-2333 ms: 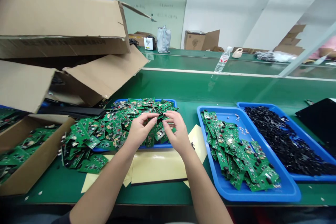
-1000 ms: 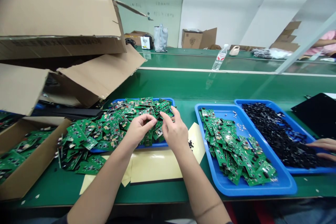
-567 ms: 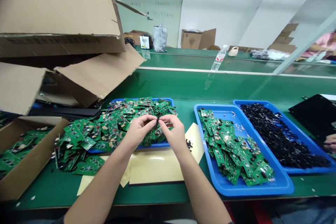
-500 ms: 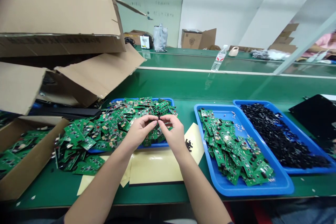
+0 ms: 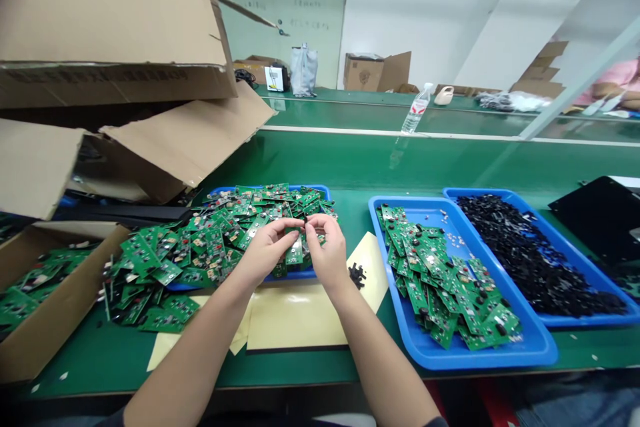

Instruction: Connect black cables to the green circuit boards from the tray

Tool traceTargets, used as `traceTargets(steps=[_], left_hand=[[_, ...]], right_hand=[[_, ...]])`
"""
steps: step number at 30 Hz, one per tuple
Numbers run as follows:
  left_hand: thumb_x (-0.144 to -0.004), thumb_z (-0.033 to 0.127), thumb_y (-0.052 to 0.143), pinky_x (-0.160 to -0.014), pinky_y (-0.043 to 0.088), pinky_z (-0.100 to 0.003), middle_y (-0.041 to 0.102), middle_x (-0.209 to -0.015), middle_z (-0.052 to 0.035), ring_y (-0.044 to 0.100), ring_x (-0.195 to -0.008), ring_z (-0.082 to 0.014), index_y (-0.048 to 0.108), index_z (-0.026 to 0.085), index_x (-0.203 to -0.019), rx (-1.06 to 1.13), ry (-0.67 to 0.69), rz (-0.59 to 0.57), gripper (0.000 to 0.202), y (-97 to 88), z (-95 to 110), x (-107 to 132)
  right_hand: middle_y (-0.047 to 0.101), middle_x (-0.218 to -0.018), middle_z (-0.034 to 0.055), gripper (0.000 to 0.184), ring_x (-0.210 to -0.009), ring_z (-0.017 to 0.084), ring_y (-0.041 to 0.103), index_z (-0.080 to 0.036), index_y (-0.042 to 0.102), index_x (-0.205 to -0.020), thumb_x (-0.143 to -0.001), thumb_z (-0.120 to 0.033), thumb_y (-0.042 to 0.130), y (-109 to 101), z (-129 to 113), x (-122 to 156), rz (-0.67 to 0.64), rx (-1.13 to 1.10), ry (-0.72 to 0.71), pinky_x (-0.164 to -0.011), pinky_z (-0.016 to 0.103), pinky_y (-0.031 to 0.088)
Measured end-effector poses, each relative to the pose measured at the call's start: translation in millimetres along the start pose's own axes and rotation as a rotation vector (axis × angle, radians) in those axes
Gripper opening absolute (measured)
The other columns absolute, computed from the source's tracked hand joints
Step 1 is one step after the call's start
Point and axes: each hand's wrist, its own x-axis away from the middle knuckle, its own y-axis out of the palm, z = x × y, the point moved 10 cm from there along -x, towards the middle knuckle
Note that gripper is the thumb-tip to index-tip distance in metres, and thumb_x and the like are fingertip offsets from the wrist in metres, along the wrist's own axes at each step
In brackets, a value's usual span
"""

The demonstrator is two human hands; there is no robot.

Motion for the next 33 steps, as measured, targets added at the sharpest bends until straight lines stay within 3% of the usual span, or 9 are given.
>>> traceTargets(steps=[3, 6, 11, 16, 19, 26, 33], left_hand=[[-0.075, 0.021, 0.052, -0.044, 0.025, -0.022, 0.043, -0.053, 0.0058, 0.029, -0.044, -0.0075, 0.065, 0.016, -0.094, 0.028, -0.017, -0.014, 0.024, 3.5, -0.7, 0.7], [-0.074, 0.019, 0.053, -0.05, 0.032, -0.021, 0.049, -0.064, 0.0028, 0.038, -0.052, -0.0084, 0.064, 0.016, -0.098, 0.062, 0.002, -0.008, 0.026, 4.1, 1.3, 1.6], [-0.075, 0.02, 0.056, -0.054, 0.036, -0.02, 0.047, -0.067, 0.0037, 0.046, -0.058, -0.0096, 0.048, 0.016, -0.122, 0.093, -0.059, 0.044, 0.047, -3.1, -7.8, 0.6], [-0.075, 0.019, 0.057, -0.058, 0.038, -0.02, 0.052, -0.072, 0.0009, 0.05, -0.065, -0.0106, 0.054, 0.013, -0.109, 0.107, -0.101, 0.023, 0.035, -1.5, -13.6, -0.8], [-0.074, 0.017, 0.055, -0.054, 0.035, -0.02, 0.051, -0.067, 0.002, 0.047, -0.059, -0.0101, 0.059, 0.013, -0.101, 0.034, -0.085, 0.012, 0.027, -0.2, -13.5, -1.4], [-0.076, 0.016, 0.049, -0.048, 0.032, -0.021, 0.05, -0.061, 0.0028, 0.042, -0.051, -0.0094, 0.06, 0.013, -0.107, -0.084, -0.078, -0.08, 0.033, 9.4, -15.2, 1.4], [-0.078, 0.017, 0.045, -0.042, 0.028, -0.021, 0.042, -0.051, 0.0064, 0.033, -0.041, -0.0079, 0.063, 0.014, -0.105, -0.115, -0.056, -0.093, 0.033, 11.1, -7.0, 4.5]], right_hand=[[0.06, -0.095, 0.009, 0.012, -0.091, 0.02, 0.059, -0.02, 0.052, -0.084, -0.087, -0.031, 0.047, 0.5, 1.7, 0.2, 0.008, -0.045, 0.007, -0.079, 0.035, 0.051], [0.059, -0.098, 0.0101, 0.013, -0.092, 0.019, 0.059, -0.02, 0.051, -0.085, -0.088, -0.032, 0.046, 1.2, 3.0, 0.2, 0.002, -0.093, 0.009, -0.08, 0.035, 0.05], [0.06, -0.101, 0.0101, 0.013, -0.093, 0.02, 0.06, -0.021, 0.05, -0.089, -0.09, -0.032, 0.043, -11.1, 2.1, -5.4, -0.012, -0.059, -0.001, -0.083, 0.036, 0.049], [0.06, -0.081, 0.005, 0.011, -0.075, 0.019, 0.058, -0.022, 0.051, -0.082, -0.089, -0.026, 0.044, 1.4, -10.0, -8.4, -0.311, 0.265, -0.128, -0.07, 0.032, 0.047], [0.06, -0.079, 0.005, 0.012, -0.072, 0.019, 0.057, -0.022, 0.051, -0.081, -0.089, -0.021, 0.042, 8.1, -13.5, -5.4, -0.387, 0.368, -0.186, -0.067, 0.031, 0.045], [0.061, -0.077, 0.0047, 0.013, -0.072, 0.019, 0.058, -0.021, 0.054, -0.083, -0.088, -0.016, 0.043, 16.3, -14.1, 0.1, -0.431, 0.464, -0.25, -0.066, 0.029, 0.045], [0.06, -0.076, 0.0058, 0.014, -0.07, 0.019, 0.057, -0.019, 0.055, -0.082, -0.088, -0.015, 0.044, 16.8, -16.0, 0.6, -0.444, 0.536, -0.3, -0.065, 0.03, 0.045]])
